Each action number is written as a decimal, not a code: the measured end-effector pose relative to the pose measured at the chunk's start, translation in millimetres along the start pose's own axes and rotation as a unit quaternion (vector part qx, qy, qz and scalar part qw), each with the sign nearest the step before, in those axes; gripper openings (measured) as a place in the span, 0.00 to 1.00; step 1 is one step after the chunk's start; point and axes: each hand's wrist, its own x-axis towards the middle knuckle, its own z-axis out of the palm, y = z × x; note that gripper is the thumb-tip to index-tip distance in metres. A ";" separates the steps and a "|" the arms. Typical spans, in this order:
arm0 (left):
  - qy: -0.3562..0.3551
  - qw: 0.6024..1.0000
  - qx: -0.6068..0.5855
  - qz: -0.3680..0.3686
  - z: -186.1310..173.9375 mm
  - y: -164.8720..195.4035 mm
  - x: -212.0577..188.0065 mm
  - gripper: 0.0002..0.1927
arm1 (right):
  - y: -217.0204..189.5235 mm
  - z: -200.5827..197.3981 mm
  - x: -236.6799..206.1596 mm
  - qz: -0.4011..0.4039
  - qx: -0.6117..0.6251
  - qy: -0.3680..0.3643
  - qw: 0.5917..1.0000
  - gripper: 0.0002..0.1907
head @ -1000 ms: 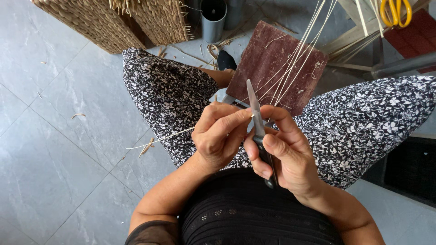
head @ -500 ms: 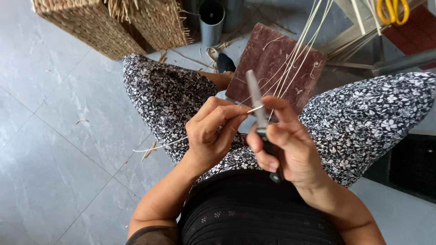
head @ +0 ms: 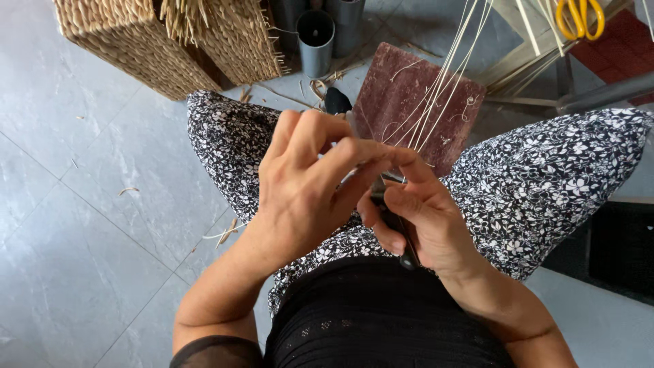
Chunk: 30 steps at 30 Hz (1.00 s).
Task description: The person sits on a low stool and splits thin bamboo strips with a small knife, pulling strips apart by hand and trimming them. The person gathers finished strips and places them into a bundle with other woven basket materials.
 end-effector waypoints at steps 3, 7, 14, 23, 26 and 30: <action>-0.040 0.999 -0.007 0.015 -4.5 2.5 12.2 0.10 | -0.9 -4.6 1.1 0.008 -0.017 0.017 1.000 0.24; -0.047 0.997 -0.055 0.009 -3.7 3.6 25.0 0.10 | 10.7 -17.2 11.3 0.033 -0.019 -0.028 0.999 0.22; 0.007 0.988 -0.150 0.020 5.8 -9.5 66.3 0.07 | 52.9 -21.5 43.3 0.142 -0.062 -0.049 0.987 0.13; -0.202 0.976 -0.080 0.006 9.5 -40.6 56.0 0.12 | 8.7 -35.9 44.1 0.059 -0.002 -0.036 0.998 0.24; -0.147 0.987 -0.050 0.044 23.5 -42.3 50.0 0.04 | 0.6 -37.7 40.3 0.052 -0.017 -0.016 0.998 0.23; -0.117 0.988 -0.097 0.034 32.3 -46.2 57.9 0.03 | 1.4 -36.5 40.4 0.057 -0.008 -0.029 0.998 0.23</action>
